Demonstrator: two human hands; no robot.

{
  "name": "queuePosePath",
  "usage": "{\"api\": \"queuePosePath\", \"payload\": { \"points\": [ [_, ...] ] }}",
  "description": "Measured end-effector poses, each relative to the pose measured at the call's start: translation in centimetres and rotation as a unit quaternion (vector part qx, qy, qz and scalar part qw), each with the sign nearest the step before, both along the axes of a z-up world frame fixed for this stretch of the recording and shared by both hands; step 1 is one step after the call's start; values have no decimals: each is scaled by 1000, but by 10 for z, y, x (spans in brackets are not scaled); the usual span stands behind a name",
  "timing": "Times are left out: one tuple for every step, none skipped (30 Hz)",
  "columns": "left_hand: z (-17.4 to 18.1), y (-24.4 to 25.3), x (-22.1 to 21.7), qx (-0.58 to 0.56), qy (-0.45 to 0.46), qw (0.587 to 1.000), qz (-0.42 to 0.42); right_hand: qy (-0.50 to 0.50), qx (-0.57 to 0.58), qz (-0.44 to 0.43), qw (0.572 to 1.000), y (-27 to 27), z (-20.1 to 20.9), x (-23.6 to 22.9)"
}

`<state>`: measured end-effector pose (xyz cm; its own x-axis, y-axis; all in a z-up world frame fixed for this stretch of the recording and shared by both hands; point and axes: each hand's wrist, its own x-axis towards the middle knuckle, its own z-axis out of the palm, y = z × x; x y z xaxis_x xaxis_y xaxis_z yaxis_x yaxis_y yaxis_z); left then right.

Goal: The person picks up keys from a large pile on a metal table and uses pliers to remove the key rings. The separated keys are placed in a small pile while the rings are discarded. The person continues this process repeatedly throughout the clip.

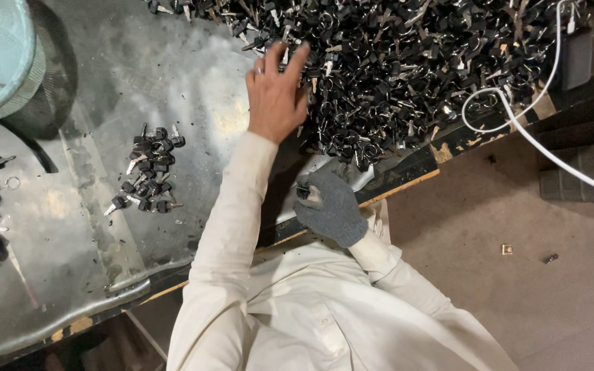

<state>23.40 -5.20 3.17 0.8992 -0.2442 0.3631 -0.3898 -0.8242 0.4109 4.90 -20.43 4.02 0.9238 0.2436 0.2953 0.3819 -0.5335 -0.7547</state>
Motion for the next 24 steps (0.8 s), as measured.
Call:
{"api": "queuePosePath", "payload": {
  "points": [
    [4,-3,18,-17,-46,999,10,-13,-6,-6,1000,-2,3,1],
    [4,-3,31,-12,8,1000,14,-24,-11,-12,1000,-3,7,0],
    [2,-4,41,-6,62,998,18,-19,-42,-41,998,-7,11,-2],
    [0,-6,48,-2,112,993,21,-17,-75,-69,995,-14,15,0],
    [-5,-8,47,11,81,997,10,-14,-107,-98,989,-22,20,1],
    [-13,-10,36,22,53,998,0,-30,-112,-123,986,-29,23,0],
    [-20,-11,24,34,25,999,-11,-46,-117,-148,981,-37,25,-1],
    [-26,-11,7,10,46,999,-20,-63,-121,-174,975,-43,25,0],
    [-31,-12,-12,-13,68,997,-29,-49,-91,-182,978,-46,24,3],
    [-34,-11,-31,-5,83,996,-37,-31,-61,-188,980,-47,22,4],
    [-34,-12,-47,3,98,994,-46,-13,-32,-194,980,-47,19,4],
    [-30,-14,-52,10,107,993,-52,-27,-47,-194,980,-47,17,8],
    [-24,-19,-51,18,99,994,-42,-42,-63,-193,978,-47,15,13],
    [-20,-25,-52,26,96,995,-30,-51,-79,-190,977,-46,13,12],
    [-15,-33,-52,34,94,995,-19,-47,-73,-193,977,-46,11,11],
    [-11,-42,-47,0,51,997,-55,-45,-66,-197,977,-45,9,10],
    [-8,-52,-37,-33,7,995,-92,-43,-59,-201,977,-44,7,9],
    [-6,-61,-25,-66,-38,989,-130,-35,-50,-212,975,-45,6,9],
    [-4,-69,-15,-37,-29,990,-134,-27,-41,-222,974,-45,5,9],
    [-4,-75,-7,-9,-20,990,-138,-18,-33,-234,972,-46,4,9],
    [-5,-78,-2,20,-12,990,-142,-13,-21,-242,970,-47,2,10],
    [-7,-80,-3,20,6,990,-142,-5,-9,-252,968,-47,1,9],
    [-10,-79,-6,20,24,989,-141,3,2,-261,965,-48,-1,8],
    [-12,-76,-11,20,41,989,-140,-12,-5,-252,968,-48,-2,7]
  ]
}}
